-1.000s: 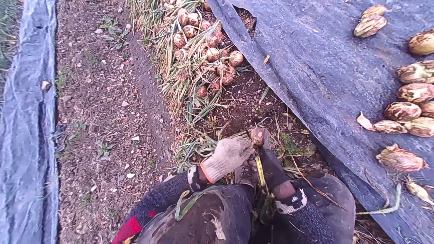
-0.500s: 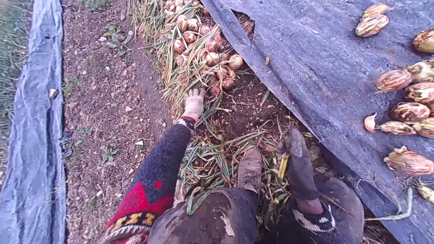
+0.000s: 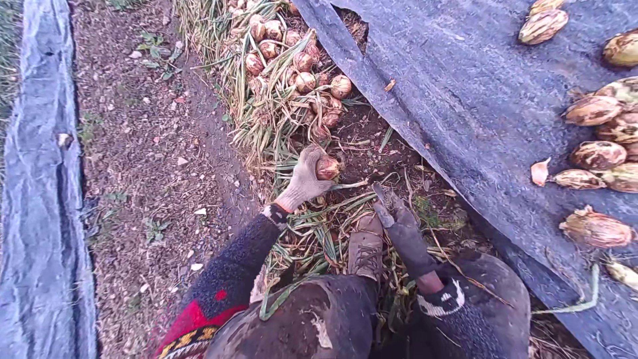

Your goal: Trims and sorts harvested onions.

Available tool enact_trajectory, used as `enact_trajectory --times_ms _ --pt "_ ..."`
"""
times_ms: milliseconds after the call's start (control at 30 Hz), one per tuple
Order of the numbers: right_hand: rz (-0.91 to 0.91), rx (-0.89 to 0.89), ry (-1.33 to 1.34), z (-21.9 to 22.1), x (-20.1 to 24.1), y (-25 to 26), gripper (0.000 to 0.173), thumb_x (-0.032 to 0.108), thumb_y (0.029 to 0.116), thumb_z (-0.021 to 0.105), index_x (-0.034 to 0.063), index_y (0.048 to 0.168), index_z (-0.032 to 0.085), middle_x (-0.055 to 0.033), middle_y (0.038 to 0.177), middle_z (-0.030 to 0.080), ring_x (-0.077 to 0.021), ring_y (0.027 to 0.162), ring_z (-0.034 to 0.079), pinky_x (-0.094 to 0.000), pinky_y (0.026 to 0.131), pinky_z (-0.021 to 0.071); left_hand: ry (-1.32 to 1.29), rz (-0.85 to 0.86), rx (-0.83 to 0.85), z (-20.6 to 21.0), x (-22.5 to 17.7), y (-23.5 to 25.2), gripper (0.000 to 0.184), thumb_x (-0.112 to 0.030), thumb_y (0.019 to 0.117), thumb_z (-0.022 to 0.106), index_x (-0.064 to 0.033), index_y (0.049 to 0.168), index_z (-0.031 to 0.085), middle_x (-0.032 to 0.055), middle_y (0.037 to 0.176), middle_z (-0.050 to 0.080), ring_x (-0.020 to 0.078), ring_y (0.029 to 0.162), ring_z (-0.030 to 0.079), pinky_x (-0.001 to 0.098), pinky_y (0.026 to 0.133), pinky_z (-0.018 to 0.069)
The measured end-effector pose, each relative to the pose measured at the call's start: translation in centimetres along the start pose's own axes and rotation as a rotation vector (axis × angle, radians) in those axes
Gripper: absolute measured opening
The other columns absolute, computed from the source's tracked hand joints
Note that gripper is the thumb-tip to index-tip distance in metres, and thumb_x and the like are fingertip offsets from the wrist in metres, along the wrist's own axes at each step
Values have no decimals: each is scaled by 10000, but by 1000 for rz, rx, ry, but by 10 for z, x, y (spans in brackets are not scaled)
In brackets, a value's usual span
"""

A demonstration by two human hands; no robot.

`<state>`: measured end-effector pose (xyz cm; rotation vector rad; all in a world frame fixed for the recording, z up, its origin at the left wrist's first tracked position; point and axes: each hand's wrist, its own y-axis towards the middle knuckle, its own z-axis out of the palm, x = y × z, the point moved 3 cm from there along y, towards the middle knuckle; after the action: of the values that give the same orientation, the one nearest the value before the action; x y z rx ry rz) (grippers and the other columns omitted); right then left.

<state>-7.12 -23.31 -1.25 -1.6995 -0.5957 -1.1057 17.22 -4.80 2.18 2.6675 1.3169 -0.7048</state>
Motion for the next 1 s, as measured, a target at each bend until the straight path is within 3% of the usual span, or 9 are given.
enact_trajectory --times_ms 233,367,533,633,700,767,867,900,1000 --pt "-153 22 215 3 8 -9 694 519 981 612 49 1479 498 -83 1372 638 -123 1231 622 -353 1050 534 -638 -19 276 19 -103 -67 935 -481 645 932 -40 1364 527 77 1251 661 134 1118 660 349 978 581" --pt "-144 32 415 -1 12 -13 417 326 1038 590 13 1306 652 -87 1141 734 -130 1001 709 -315 880 606 -575 -6 434 24 -115 -83 889 -472 704 909 -86 1410 529 44 1307 651 98 1152 648 338 1002 569" --pt "-157 -14 414 9 14 -20 324 266 1067 540 88 1267 721 -42 1078 759 -101 845 709 -288 761 612 -280 -9 306 25 -107 -89 844 -602 688 859 -169 1367 608 20 1330 640 109 1213 613 378 1025 550" --pt "-336 108 625 1 45 -47 280 321 1056 552 120 994 736 29 714 649 -59 565 581 -258 529 535 -581 -461 162 30 -74 -77 809 -488 763 848 -83 1401 558 63 1176 707 124 1005 696 359 886 598" --pt "-387 141 629 -4 60 -59 251 314 1052 562 149 1017 748 49 743 673 -33 590 600 -231 552 548 -1019 -706 60 35 -39 -70 729 -283 861 815 -52 1454 460 135 1033 689 192 756 682 341 643 598" --pt "-278 9 466 2 44 -43 320 325 1049 572 94 1188 745 -39 891 721 -94 649 616 -276 586 554 -1236 -648 55 22 -32 -64 672 -60 879 743 -34 1471 425 188 1060 677 259 772 691 387 660 615" --pt "-49 164 124 12 4 -18 641 635 1025 388 211 1469 571 -24 1328 667 -90 1136 642 -373 999 531 -700 -433 68 2 -69 -57 589 -254 859 812 -83 1382 602 62 1105 758 176 876 758 380 776 669" --pt "-7 220 192 15 1 -20 717 675 1015 345 154 1460 556 -25 1264 678 -69 1087 642 -336 965 542 -449 -350 92 1 -86 -59 495 -387 887 774 -137 1302 673 -10 1097 760 106 910 744 360 827 650" --pt "319 235 637 26 0 -27 724 747 983 311 111 1111 632 -51 706 601 -143 529 558 -331 473 518 69 -15 237 10 -137 -77 348 -520 994 572 -221 1019 748 -70 991 755 79 955 702 402 976 534"
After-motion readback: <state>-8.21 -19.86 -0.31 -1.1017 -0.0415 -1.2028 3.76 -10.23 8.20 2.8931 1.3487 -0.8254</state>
